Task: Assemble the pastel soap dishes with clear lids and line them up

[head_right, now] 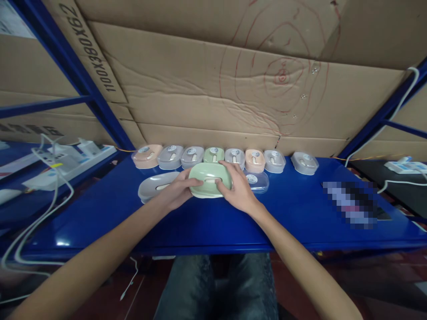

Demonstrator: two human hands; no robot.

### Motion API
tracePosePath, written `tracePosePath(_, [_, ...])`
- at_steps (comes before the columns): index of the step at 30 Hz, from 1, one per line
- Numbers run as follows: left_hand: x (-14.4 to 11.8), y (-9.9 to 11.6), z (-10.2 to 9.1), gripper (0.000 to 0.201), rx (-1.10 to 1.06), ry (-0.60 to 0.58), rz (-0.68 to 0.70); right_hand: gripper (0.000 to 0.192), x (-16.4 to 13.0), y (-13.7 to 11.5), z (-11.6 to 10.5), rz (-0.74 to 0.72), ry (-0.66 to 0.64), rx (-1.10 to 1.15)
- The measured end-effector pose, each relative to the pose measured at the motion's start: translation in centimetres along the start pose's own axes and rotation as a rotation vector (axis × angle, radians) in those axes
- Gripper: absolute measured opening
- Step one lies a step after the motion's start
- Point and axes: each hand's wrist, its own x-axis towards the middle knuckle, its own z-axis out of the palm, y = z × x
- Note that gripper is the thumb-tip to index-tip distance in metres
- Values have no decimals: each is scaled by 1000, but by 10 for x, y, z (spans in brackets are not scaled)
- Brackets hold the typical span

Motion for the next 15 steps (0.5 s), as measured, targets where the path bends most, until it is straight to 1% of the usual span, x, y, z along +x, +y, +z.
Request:
tracePosePath(2, [1,1,0,67,-17,-13,6,50,0,3,-4,0,-21,48])
tracePosePath(4, [2,1,1,64,-43,-30,14,48,1,3,-8,0,-26,78])
tracePosePath(7, [3,0,2,61,-63,-13,6,50,3,0,-11,-31,-16,60])
tracePosePath(10, [2,1,-2,63,-46,-7,-19,52,2,-3,-12,-58,-27,34])
tracePosePath(12, [2,1,-4,65,-33,-36,-32,53,2,-2,-12,-66,-47,49])
tracePosePath(15, [1,3,-6,62,-36,-96,-62,50,1,3,-13,-47,-63,113])
